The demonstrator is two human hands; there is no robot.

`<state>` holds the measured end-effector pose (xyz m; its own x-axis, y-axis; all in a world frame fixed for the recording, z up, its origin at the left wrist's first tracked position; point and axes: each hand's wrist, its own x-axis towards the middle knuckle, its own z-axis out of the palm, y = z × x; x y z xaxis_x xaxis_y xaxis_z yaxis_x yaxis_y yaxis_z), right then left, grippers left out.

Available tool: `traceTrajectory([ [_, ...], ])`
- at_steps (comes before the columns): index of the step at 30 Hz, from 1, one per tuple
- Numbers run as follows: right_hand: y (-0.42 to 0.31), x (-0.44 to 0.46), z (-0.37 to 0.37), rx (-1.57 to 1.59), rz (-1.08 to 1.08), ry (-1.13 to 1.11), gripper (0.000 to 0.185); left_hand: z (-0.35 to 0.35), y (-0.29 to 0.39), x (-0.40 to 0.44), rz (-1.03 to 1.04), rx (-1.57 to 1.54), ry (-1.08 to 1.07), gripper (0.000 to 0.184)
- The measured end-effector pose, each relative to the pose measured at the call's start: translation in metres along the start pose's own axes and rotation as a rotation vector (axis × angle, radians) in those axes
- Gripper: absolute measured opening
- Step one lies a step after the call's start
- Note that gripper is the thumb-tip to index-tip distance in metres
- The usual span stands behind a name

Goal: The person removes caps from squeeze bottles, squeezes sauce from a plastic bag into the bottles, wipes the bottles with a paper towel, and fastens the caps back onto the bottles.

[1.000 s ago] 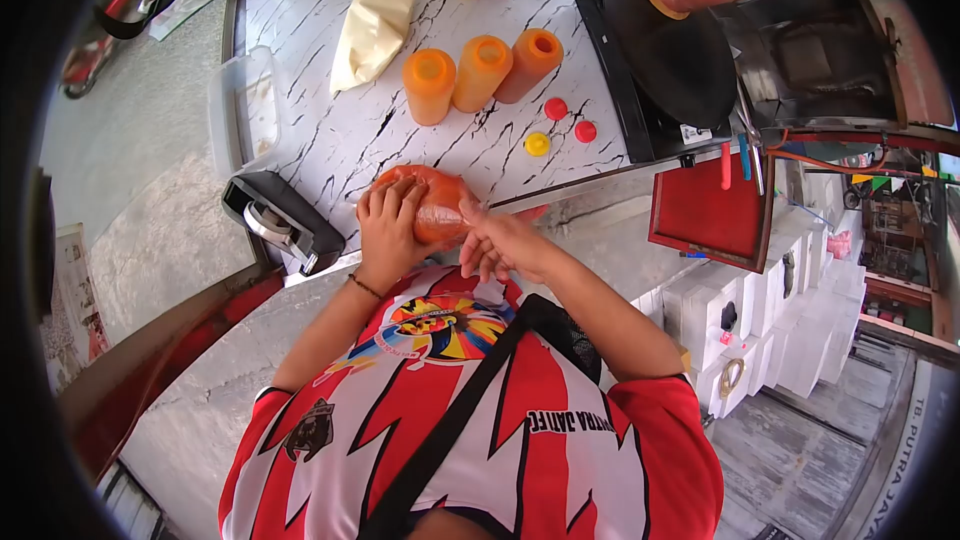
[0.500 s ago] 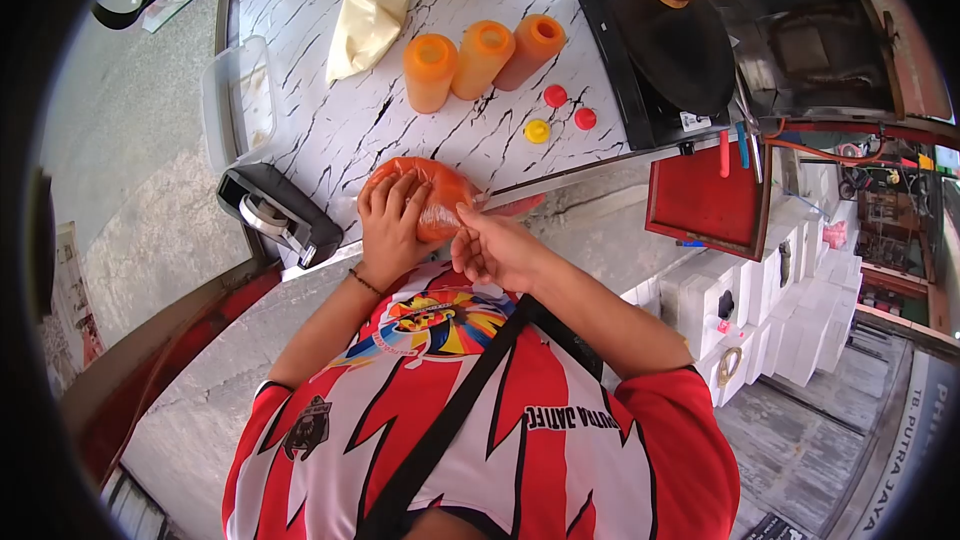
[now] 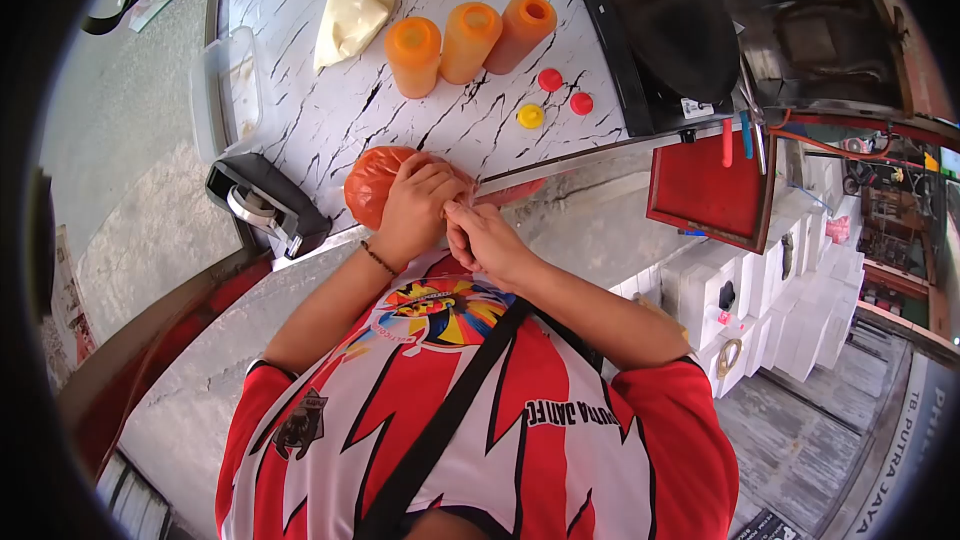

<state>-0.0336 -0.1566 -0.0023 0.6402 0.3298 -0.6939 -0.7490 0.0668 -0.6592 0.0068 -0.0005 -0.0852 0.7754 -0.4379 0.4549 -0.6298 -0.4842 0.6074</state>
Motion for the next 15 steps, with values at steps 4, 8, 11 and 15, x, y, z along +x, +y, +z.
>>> traceTrajectory([
  [4, -0.007, -0.009, -0.004, -0.003, -0.025, -0.037, 0.054, -0.006, -0.002, 0.002, 0.006, 0.055, -0.005, 0.018],
  [8, -0.031, -0.034, -0.006, -0.034, 0.006, -0.041, 0.054, -0.010, -0.004, 0.008, 0.041, 0.067, 0.033, 0.019],
  [11, -0.038, -0.046, -0.013, -0.013, -0.003, -0.072, 0.055, -0.010, -0.005, 0.009, 0.037, 0.097, 0.015, 0.021],
  [15, -0.053, -0.063, -0.012, -0.022, -0.007, -0.061, 0.055, -0.009, -0.007, 0.009, 0.030, 0.094, 0.029, 0.024],
])
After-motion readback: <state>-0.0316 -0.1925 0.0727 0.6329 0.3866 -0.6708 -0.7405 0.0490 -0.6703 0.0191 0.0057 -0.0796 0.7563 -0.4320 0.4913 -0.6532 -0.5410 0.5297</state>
